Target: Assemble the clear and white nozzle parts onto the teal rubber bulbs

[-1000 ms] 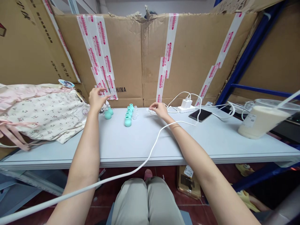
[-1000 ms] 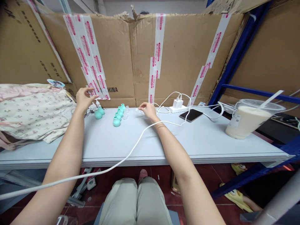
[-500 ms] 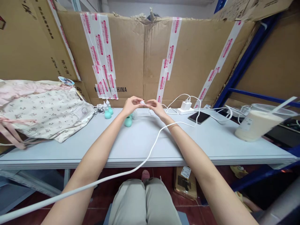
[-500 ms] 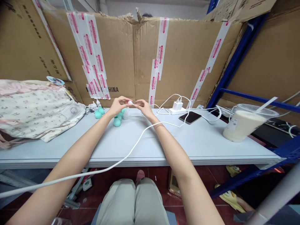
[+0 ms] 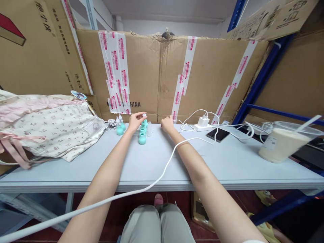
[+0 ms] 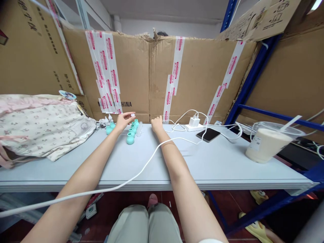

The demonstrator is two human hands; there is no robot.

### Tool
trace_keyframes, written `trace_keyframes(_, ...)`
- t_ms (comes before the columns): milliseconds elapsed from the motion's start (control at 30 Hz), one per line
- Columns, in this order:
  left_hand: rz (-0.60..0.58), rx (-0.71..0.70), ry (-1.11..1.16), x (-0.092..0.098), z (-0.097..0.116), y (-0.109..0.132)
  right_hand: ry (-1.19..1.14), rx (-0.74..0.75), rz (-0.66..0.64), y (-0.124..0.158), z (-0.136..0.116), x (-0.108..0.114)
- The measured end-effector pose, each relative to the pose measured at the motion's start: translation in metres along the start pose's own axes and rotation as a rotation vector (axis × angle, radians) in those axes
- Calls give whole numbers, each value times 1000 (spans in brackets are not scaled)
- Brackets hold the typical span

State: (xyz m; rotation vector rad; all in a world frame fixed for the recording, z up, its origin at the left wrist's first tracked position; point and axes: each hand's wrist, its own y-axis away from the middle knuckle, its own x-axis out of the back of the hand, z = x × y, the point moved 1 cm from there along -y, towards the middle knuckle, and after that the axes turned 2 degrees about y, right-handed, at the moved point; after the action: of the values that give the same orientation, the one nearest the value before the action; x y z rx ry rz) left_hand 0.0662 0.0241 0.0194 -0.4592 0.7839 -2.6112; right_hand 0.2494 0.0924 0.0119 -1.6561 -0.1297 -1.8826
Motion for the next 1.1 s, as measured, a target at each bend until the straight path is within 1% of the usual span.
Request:
trace_keyframes(167,3,-35,-59,2,0,-2,-34,-22,17,-1,1,-6)
trace_keyframes(233,7,-59,-80,2,2,-2,-54,-34,21,-2,4,-1)
trace_keyframes(267,6,-72,-93,1,4,-1,-100,-40,33,-2,6,3)
trace_keyframes(300,3,-86,-113,0,6,0,-178,-47,53,-1,9,9)
trace_keyframes(367,-23,-115,-178,-5,12,3,-438,-59,122,4,15,23)
trace_keyframes(467,-112,-171,-275,-16,22,8,-814,-53,215,21,21,37)
trace_keyframes(533,-174,-206,-303,-25,27,13,-986,-21,265,34,23,38)
trace_keyframes(633,-232,-254,-336,-37,33,19,-1156,23,313,50,21,30)
trace_keyframes(733,-253,-312,-375,-43,36,24,-1218,23,341,57,20,22)
trace_keyframes(833,-241,-344,-406,-46,38,26,-1267,13,363,59,20,21)
trace_keyframes(1000,-215,-356,-444,-48,38,28,-1297,56,307,60,24,23)
trace_keyframes(1100,-196,-379,-448,-49,41,30,-1369,30,299,61,24,25)
